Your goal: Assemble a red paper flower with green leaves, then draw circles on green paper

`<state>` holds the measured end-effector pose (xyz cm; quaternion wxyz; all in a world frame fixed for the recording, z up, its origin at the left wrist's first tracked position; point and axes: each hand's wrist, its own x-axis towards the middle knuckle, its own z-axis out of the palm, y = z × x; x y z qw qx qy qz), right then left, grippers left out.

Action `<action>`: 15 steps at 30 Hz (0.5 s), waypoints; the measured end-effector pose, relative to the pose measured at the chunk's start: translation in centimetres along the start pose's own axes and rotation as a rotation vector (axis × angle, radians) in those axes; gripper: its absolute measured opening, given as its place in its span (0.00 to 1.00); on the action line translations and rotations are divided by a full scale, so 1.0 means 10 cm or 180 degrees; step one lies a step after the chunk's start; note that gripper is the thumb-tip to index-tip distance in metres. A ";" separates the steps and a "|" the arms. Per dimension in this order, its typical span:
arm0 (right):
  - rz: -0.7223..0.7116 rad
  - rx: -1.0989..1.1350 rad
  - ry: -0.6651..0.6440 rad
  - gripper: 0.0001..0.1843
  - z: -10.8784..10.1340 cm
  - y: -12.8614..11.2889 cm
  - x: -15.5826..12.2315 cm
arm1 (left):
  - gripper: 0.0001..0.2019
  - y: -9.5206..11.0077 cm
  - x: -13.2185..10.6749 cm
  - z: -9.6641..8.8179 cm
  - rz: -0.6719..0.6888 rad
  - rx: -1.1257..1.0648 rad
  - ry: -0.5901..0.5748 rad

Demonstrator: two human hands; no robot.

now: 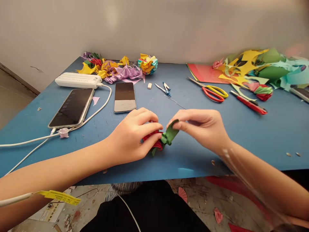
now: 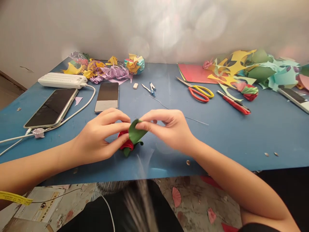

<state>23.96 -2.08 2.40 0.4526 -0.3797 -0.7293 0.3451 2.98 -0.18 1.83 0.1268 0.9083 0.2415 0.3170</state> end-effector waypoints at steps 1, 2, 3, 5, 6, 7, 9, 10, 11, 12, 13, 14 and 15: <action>-0.0048 -0.0161 0.0164 0.04 -0.02 0.02 0.02 | 0.07 -0.02 0.00 0.00 0.0059 0.0104 -0.0104; -0.0092 -0.0309 0.0336 0.05 -0.05 0.04 0.04 | 0.08 -0.02 0.00 0.00 0.0068 0.0173 -0.0198; -0.0114 -0.0423 0.0485 0.04 -0.06 0.07 0.06 | 0.08 -0.02 0.00 -0.02 0.0053 0.0234 -0.0277; -0.0060 -0.0460 0.0578 0.04 -0.08 0.11 0.08 | 0.08 0.00 0.00 -0.06 0.0071 0.0385 -0.0426; -0.0009 -0.0374 0.0518 0.05 -0.08 0.13 0.08 | 0.08 0.01 0.01 -0.08 0.0107 0.0481 -0.0502; 0.0047 -0.0261 0.0421 0.06 -0.07 0.14 0.08 | 0.08 0.03 0.01 -0.10 0.0170 0.0584 -0.0555; 0.0095 -0.0087 0.0251 0.05 -0.07 0.15 0.08 | 0.09 0.05 0.00 -0.12 0.0323 0.0783 -0.0591; 0.0103 -0.0081 0.0196 0.04 -0.06 0.15 0.07 | 0.09 0.05 0.00 -0.13 0.0381 0.0858 -0.0592; 0.0120 -0.0116 0.0149 0.04 -0.05 0.14 0.07 | 0.10 0.06 -0.01 -0.13 0.0409 0.0913 -0.0596; 0.0153 -0.0170 0.0057 0.05 -0.04 0.14 0.06 | 0.10 0.05 -0.01 -0.12 0.0408 0.0947 -0.0608; 0.0195 -0.0226 -0.0093 0.06 -0.03 0.13 0.06 | 0.10 0.05 -0.02 -0.12 0.0388 0.0962 -0.0632; 0.0235 -0.0287 -0.0282 0.07 -0.01 0.14 0.06 | 0.11 0.04 -0.02 -0.11 0.0368 0.0966 -0.0657; 0.0260 -0.0358 -0.0489 0.09 0.01 0.15 0.07 | 0.11 0.04 -0.03 -0.10 0.0363 0.0966 -0.0690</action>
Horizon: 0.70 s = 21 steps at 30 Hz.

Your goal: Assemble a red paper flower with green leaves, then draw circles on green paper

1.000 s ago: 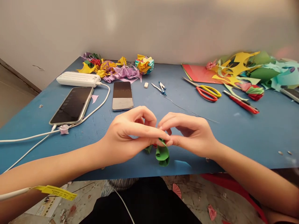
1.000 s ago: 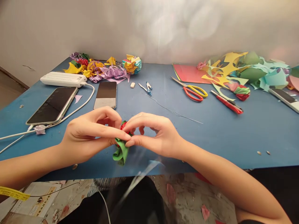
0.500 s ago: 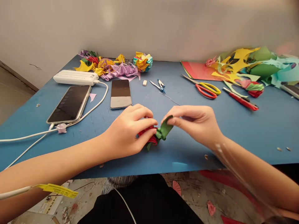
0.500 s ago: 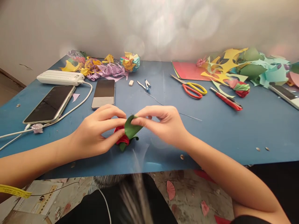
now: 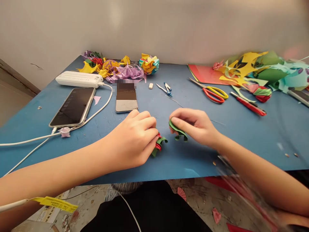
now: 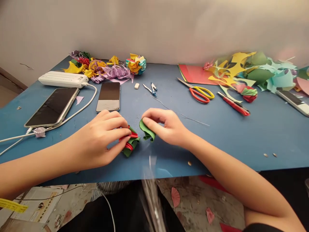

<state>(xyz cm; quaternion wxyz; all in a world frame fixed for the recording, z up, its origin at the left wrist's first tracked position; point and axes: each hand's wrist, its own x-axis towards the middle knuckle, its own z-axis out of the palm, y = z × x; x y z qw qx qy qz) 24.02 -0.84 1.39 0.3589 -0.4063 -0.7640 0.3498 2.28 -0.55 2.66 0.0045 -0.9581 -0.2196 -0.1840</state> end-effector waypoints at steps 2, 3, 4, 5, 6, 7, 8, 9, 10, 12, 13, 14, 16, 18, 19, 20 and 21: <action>-0.0032 -0.0168 -0.0345 0.11 0.05 0.02 0.02 | 0.12 -0.01 0.00 0.01 0.0058 -0.0029 -0.0064; -0.0082 -0.0238 -0.0437 0.11 0.07 0.04 0.02 | 0.12 -0.02 0.01 0.01 0.0098 -0.0055 -0.0087; -0.0139 -0.0279 -0.0486 0.11 0.09 0.05 0.03 | 0.13 -0.02 0.01 0.02 0.0120 -0.0085 -0.0097; -0.0201 -0.0286 -0.0526 0.10 0.11 0.06 0.03 | 0.14 -0.02 0.01 0.02 0.0113 -0.0120 -0.0098; -0.0255 -0.0268 -0.0567 0.10 0.12 0.07 0.03 | 0.14 -0.03 0.02 0.02 0.0073 -0.0166 -0.0096; -0.0302 -0.0246 -0.0595 0.09 0.12 0.08 0.03 | 0.14 -0.03 0.02 0.03 0.0016 -0.0230 -0.0090; -0.0339 -0.0231 -0.0619 0.08 0.12 0.08 0.02 | 0.14 -0.04 0.02 0.03 -0.0057 -0.0305 -0.0097; -0.0370 -0.0231 -0.0638 0.07 0.11 0.08 0.02 | 0.14 -0.04 0.02 0.04 -0.0129 -0.0385 -0.0101; -0.0394 -0.0251 -0.0649 0.07 0.10 0.07 0.02 | 0.13 -0.05 0.02 0.05 -0.0198 -0.0452 -0.0088; -0.0482 -0.0334 -0.0635 0.06 0.10 0.07 0.01 | 0.13 -0.05 0.02 0.06 -0.0289 -0.0511 -0.0045; -0.0566 -0.0380 -0.0615 0.06 0.10 0.07 0.01 | 0.12 -0.05 0.02 0.06 -0.0322 -0.0505 -0.0024; -0.0671 -0.0427 -0.0594 0.05 0.11 0.07 0.01 | 0.12 -0.04 0.02 0.05 -0.0361 -0.0483 -0.0016; -0.0878 -0.0536 -0.0560 0.05 0.14 0.08 0.01 | 0.10 -0.01 0.02 0.04 -0.0447 -0.0433 -0.0031; -0.0992 -0.0679 -0.0559 0.06 0.16 0.09 0.00 | 0.08 0.03 0.01 0.01 -0.0514 -0.0406 -0.0048; -0.1016 -0.0763 -0.0566 0.06 0.17 0.09 -0.01 | 0.08 0.05 0.01 0.00 -0.0533 -0.0405 -0.0053; -0.1041 -0.0847 -0.0558 0.07 0.18 0.10 -0.02 | 0.08 0.07 0.00 -0.01 -0.0543 -0.0413 -0.0051; -0.1068 -0.0918 -0.0545 0.07 0.18 0.10 -0.03 | 0.08 0.08 0.00 -0.02 -0.0551 -0.0428 -0.0065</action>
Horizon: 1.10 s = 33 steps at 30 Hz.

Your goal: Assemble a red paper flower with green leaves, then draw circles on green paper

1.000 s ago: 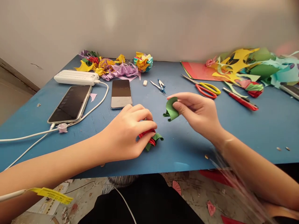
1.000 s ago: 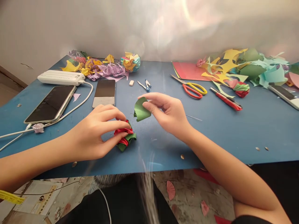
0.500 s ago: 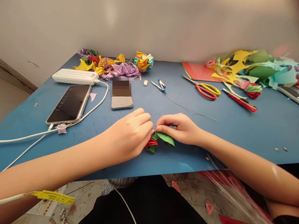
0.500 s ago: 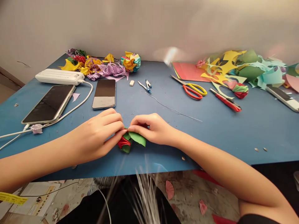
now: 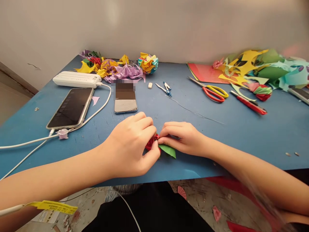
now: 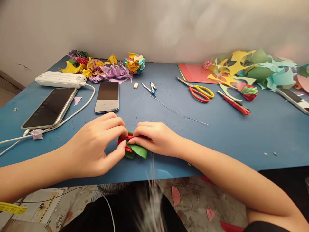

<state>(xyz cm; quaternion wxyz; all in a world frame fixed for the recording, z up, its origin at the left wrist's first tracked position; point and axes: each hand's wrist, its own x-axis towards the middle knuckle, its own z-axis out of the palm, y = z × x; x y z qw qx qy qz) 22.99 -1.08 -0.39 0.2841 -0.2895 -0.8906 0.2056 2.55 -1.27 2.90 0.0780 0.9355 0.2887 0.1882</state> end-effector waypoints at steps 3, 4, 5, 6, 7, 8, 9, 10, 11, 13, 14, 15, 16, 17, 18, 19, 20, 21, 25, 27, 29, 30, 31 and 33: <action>-0.0061 -0.0108 0.0005 0.06 0.00 0.00 -0.02 | 0.09 -0.01 -0.01 -0.02 -0.0023 -0.0119 -0.0135; -0.0057 -0.0116 -0.0020 0.06 0.00 0.00 -0.03 | 0.09 -0.02 -0.01 -0.02 -0.0044 -0.0206 -0.0175; -0.0039 -0.0112 -0.0059 0.05 0.00 0.00 -0.03 | 0.08 -0.04 -0.01 -0.03 -0.0077 -0.0309 -0.0207; -0.0010 -0.0103 -0.0108 0.05 -0.01 0.00 -0.04 | 0.07 -0.06 -0.01 -0.03 -0.0118 -0.0408 -0.0245; 0.0025 -0.0091 -0.0157 0.05 -0.01 0.00 -0.04 | 0.07 -0.07 -0.01 -0.04 -0.0164 -0.0489 -0.0286; 0.0065 -0.0069 -0.0213 0.05 -0.02 -0.01 -0.04 | 0.06 -0.09 -0.01 -0.05 -0.0213 -0.0539 -0.0327; 0.0106 -0.0041 -0.0276 0.05 -0.03 -0.01 -0.04 | 0.05 -0.10 -0.01 -0.06 -0.0255 -0.0562 -0.0378; 0.0134 -0.0010 -0.0334 0.05 -0.04 -0.02 -0.04 | 0.04 -0.11 -0.01 -0.07 -0.0290 -0.0573 -0.0429; 0.0156 0.0012 -0.0387 0.06 -0.05 -0.02 -0.04 | 0.03 -0.12 0.00 -0.08 -0.0323 -0.0587 -0.0469; 0.0194 0.0024 -0.0483 0.08 -0.07 -0.03 -0.05 | 0.04 -0.12 0.00 -0.09 -0.0393 -0.0630 -0.0498; 0.0214 0.0021 -0.0520 0.08 -0.08 -0.03 -0.05 | 0.05 -0.13 0.00 -0.09 -0.0434 -0.0655 -0.0499; 0.0226 0.0020 -0.0544 0.09 -0.08 -0.04 -0.06 | 0.05 -0.13 0.01 -0.09 -0.0477 -0.0682 -0.0496; 0.0229 0.0029 -0.0565 0.09 -0.08 -0.04 -0.06 | 0.06 -0.13 0.01 -0.08 -0.0514 -0.0701 -0.0477; 0.0227 0.0044 -0.0574 0.09 -0.08 -0.05 -0.06 | 0.06 -0.13 0.02 -0.07 -0.0527 -0.0704 -0.0444; 0.0212 0.0071 -0.0563 0.09 -0.07 -0.06 -0.07 | 0.06 -0.13 0.02 -0.05 -0.0495 -0.0688 -0.0384; 0.0195 0.0116 -0.0535 0.08 -0.07 -0.07 -0.07 | 0.06 -0.12 0.02 -0.03 -0.0417 -0.0658 -0.0307; 0.0197 0.0183 -0.0504 0.07 -0.08 -0.08 -0.06 | 0.06 -0.12 0.02 -0.02 -0.0299 -0.0629 -0.0212; 0.0215 0.0282 -0.0464 0.06 -0.09 -0.09 -0.05 | 0.06 -0.11 0.02 -0.01 -0.0144 -0.0615 -0.0078; 0.0567 0.0846 -0.0251 0.09 -0.29 -0.21 0.06 | 0.05 -0.08 0.03 -0.01 0.0625 -0.0758 0.0576; 0.0716 0.1112 0.0010 0.09 -0.44 -0.30 0.15 | 0.05 -0.07 0.03 -0.04 0.0913 -0.0735 0.0796; 0.0711 0.1233 0.0325 0.08 -0.57 -0.38 0.24 | 0.06 -0.08 0.02 -0.05 0.1066 -0.0623 0.0943; 0.0692 0.1280 0.0420 0.08 -0.60 -0.41 0.28 | 0.06 -0.09 0.01 -0.04 0.1116 -0.0567 0.1025; 0.0685 0.1327 0.0468 0.07 -0.60 -0.42 0.31 | 0.07 -0.10 0.01 -0.04 0.1164 -0.0516 0.1097; 0.0717 0.1467 0.0444 0.04 -0.55 -0.41 0.34 | 0.06 -0.11 -0.01 -0.01 0.1193 -0.0415 0.1174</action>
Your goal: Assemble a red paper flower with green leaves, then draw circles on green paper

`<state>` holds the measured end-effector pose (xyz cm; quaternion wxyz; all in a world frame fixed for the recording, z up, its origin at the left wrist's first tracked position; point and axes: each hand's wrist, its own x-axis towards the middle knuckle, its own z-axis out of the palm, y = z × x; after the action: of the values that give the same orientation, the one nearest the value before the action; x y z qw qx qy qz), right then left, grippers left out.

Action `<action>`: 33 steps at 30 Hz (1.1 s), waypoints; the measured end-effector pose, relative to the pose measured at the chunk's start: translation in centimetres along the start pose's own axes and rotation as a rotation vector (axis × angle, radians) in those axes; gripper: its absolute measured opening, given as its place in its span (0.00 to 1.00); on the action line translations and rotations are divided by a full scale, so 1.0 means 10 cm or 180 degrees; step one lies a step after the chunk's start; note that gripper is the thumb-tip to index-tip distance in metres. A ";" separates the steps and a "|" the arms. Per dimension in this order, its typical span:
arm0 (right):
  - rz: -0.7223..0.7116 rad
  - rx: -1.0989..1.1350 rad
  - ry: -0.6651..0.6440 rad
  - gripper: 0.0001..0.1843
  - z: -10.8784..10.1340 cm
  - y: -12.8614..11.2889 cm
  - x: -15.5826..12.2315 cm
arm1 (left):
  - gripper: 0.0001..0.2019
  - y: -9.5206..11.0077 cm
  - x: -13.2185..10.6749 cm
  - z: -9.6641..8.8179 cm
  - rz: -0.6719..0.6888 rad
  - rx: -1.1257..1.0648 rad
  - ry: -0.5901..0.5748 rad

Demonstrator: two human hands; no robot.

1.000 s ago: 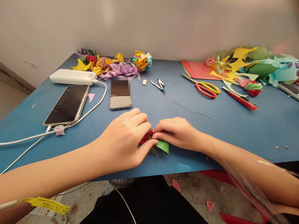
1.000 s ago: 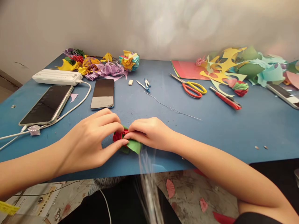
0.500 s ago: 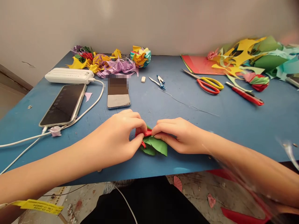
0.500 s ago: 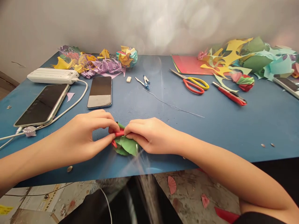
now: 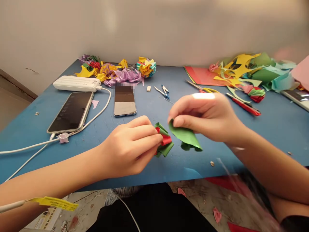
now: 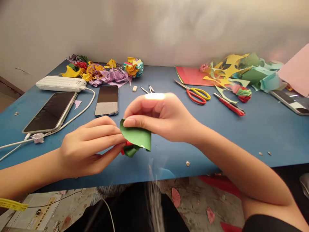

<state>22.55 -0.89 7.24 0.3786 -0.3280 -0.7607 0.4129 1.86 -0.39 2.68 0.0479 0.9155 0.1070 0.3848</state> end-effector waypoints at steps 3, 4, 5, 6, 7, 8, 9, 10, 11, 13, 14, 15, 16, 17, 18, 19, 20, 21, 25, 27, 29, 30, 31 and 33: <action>0.0044 0.0229 -0.0019 0.04 0.11 0.14 0.00 | 0.05 0.00 -0.02 0.02 -0.0158 0.0129 -0.0017; 0.0004 0.0249 0.0049 0.05 0.14 0.18 -0.01 | 0.04 0.00 -0.02 0.03 -0.0271 0.0128 0.0000; -0.0038 0.0241 0.0095 0.06 0.17 0.22 -0.02 | 0.04 0.01 -0.01 0.03 -0.0403 0.0095 0.0028; -0.0079 0.0215 0.0121 0.07 0.18 0.25 -0.03 | 0.04 0.02 0.00 0.03 -0.0546 0.0044 0.0058; -0.0115 0.0170 0.0124 0.07 0.19 0.27 -0.04 | 0.04 0.03 0.01 0.02 -0.0693 -0.0015 0.0077; -0.0146 0.0094 0.0116 0.07 0.20 0.29 -0.05 | 0.04 0.03 0.02 0.02 -0.0840 -0.0070 0.0080; -0.0190 -0.0019 0.0124 0.07 0.20 0.31 -0.06 | 0.04 0.04 0.03 0.02 -0.0983 -0.0115 0.0073; -0.0262 -0.0173 0.0166 0.06 0.20 0.32 -0.07 | 0.05 0.05 0.04 0.01 -0.1117 -0.0159 0.0064; -0.0359 -0.0355 0.0242 0.05 0.20 0.33 -0.08 | 0.05 0.05 0.05 0.01 -0.1236 -0.0195 0.0058; -0.0562 -0.0700 0.0383 0.04 0.21 0.36 -0.10 | 0.05 0.05 0.05 0.01 -0.1448 -0.0238 0.0040; -0.0636 -0.0818 0.0406 0.04 0.21 0.36 -0.11 | 0.05 0.04 0.05 0.00 -0.1526 -0.0239 0.0034; -0.0700 -0.0895 0.0389 0.04 0.22 0.37 -0.11 | 0.05 0.04 0.05 0.00 -0.1584 -0.0227 0.0039; -0.0756 -0.0951 0.0337 0.04 0.22 0.38 -0.12 | 0.05 0.03 0.05 0.00 -0.1625 -0.0212 0.0053; -0.0817 -0.1008 0.0266 0.04 0.23 0.38 -0.13 | 0.05 0.03 0.05 0.00 -0.1661 -0.0205 0.0071; -0.0886 -0.1073 0.0201 0.04 0.24 0.39 -0.13 | 0.05 0.02 0.05 0.01 -0.1687 -0.0211 0.0093; -0.0946 -0.1147 0.0154 0.04 0.25 0.39 -0.14 | 0.05 0.02 0.04 0.01 -0.1706 -0.0229 0.0108; -0.0982 -0.1225 0.0122 0.04 0.26 0.40 -0.14 | 0.05 0.02 0.04 0.02 -0.1727 -0.0257 0.0122; -0.0998 -0.1299 0.0112 0.04 0.27 0.40 -0.15 | 0.05 0.01 0.04 0.02 -0.1740 -0.0291 0.0128; -0.0918 -0.1435 0.0172 0.02 0.32 0.42 -0.18 | 0.05 0.02 0.03 0.05 -0.1794 -0.0446 0.0110; -0.0882 -0.1482 0.0343 0.02 0.34 0.44 -0.19 | 0.06 0.02 0.02 0.06 -0.1777 -0.0543 0.0108; -0.0787 -0.1521 0.0585 0.05 0.35 0.45 -0.20 | 0.06 0.03 0.02 0.06 -0.1710 -0.0625 0.0095; -0.0733 -0.1543 0.0658 0.06 0.35 0.46 -0.20 | 0.06 0.03 0.02 0.06 -0.1663 -0.0649 0.0084; -0.0718 -0.1572 0.0669 0.06 0.34 0.46 -0.20 | 0.06 0.03 0.02 0.06 -0.1611 -0.0660 0.0067; -0.0820 -0.1673 0.0531 0.04 0.33 0.45 -0.19 | 0.07 0.03 0.02 0.05 -0.1498 -0.0658 0.0004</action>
<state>21.58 -1.66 1.50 0.3911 -0.3483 -0.8430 0.1223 2.39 -0.62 2.54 0.2294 0.8554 0.2772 0.3725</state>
